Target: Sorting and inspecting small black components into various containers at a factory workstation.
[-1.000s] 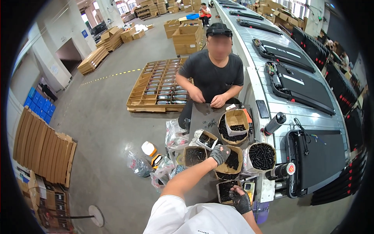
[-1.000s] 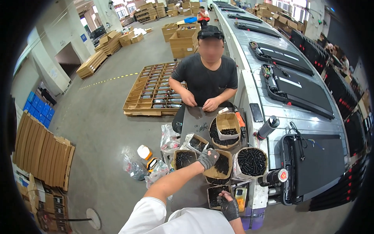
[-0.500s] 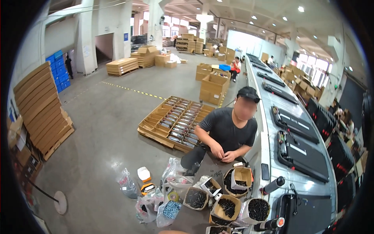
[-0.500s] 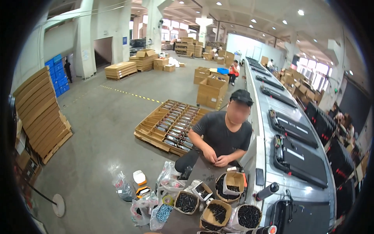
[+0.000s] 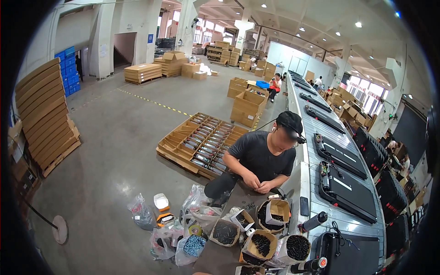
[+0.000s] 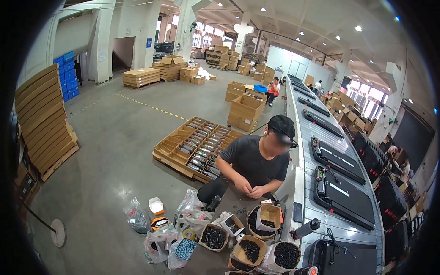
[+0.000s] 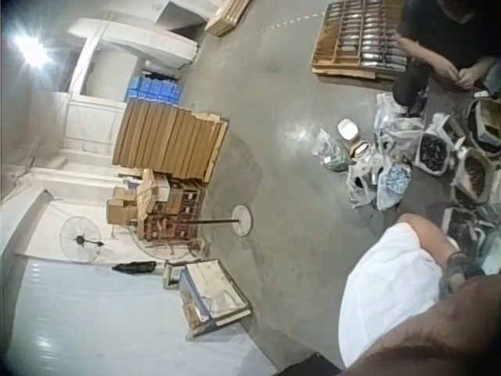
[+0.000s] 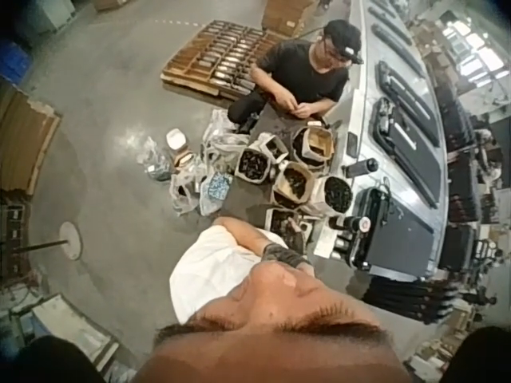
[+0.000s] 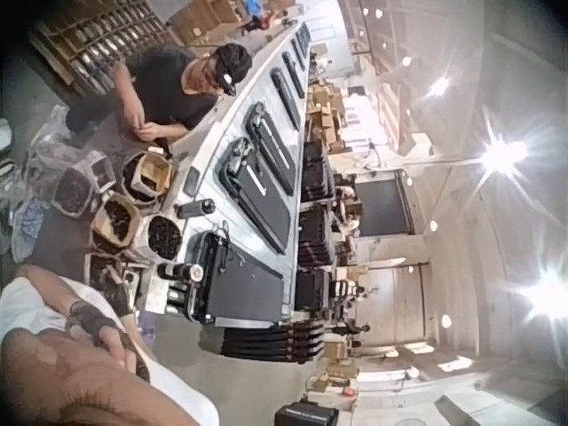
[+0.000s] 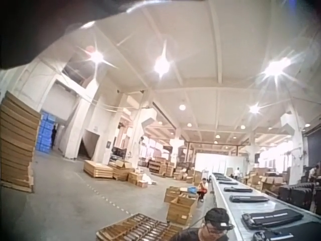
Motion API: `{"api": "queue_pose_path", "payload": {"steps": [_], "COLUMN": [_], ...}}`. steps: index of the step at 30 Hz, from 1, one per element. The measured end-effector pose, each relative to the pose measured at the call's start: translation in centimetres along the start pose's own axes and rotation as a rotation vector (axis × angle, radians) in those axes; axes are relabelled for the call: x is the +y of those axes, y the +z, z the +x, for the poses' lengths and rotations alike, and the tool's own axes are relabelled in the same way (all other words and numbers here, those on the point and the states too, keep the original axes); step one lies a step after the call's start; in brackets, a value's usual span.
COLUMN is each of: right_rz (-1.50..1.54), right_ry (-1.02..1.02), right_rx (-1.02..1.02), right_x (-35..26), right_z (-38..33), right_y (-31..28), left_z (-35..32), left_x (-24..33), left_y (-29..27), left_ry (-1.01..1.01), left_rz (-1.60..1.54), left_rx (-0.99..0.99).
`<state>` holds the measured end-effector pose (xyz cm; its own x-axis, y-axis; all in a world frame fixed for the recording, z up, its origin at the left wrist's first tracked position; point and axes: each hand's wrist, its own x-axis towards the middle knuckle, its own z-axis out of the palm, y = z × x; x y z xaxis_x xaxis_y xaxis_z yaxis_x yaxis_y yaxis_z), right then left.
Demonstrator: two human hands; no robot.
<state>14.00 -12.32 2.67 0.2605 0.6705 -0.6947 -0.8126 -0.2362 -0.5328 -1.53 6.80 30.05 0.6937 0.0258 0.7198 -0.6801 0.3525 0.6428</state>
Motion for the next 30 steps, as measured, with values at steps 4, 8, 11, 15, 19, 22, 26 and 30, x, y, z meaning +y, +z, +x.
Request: {"api": "queue_pose_path", "payload": {"steps": [4,8,11,15,19,22,26,30], "right_rz": [-0.016,-0.006,0.097,0.218,0.219,0.214,0.211,0.207], "right_ry": [-0.113,-0.078,-0.006,0.088,0.095,0.102,0.123,0.156], "right_rx": [-0.268,-0.167,0.031,0.154,0.113,0.071,0.010,-0.063], "right_x": [2.6,0.9,0.9,1.1,1.7,1.7,1.7,1.3], "right_z": [3.3,-2.4,-3.7,-4.5,-4.8,-4.6,-4.4,-4.7], "right_y": [-5.4,0.7,1.7,1.9,1.2,0.1,-2.3,-5.0], "left_z": [-0.1,-0.6,-0.5,-0.5,-0.3,0.0,0.7,2.0], "left_x": [0.5,0.4,0.5,0.6,0.4,-0.2,-1.5,-3.4], "left_y": [1.1,2.2,3.0,3.8,4.7,5.4,6.8,8.9], "left_ry": [0.038,0.077,0.099,0.126,0.142,0.155,0.164,0.167], "left_rz": [-0.017,-0.034,-0.054,-0.068,-0.085,-0.095,-0.103,-0.094], "left_rx": [-0.014,-0.019,-0.033,-0.037,-0.030,-0.019,0.006,0.039]}}
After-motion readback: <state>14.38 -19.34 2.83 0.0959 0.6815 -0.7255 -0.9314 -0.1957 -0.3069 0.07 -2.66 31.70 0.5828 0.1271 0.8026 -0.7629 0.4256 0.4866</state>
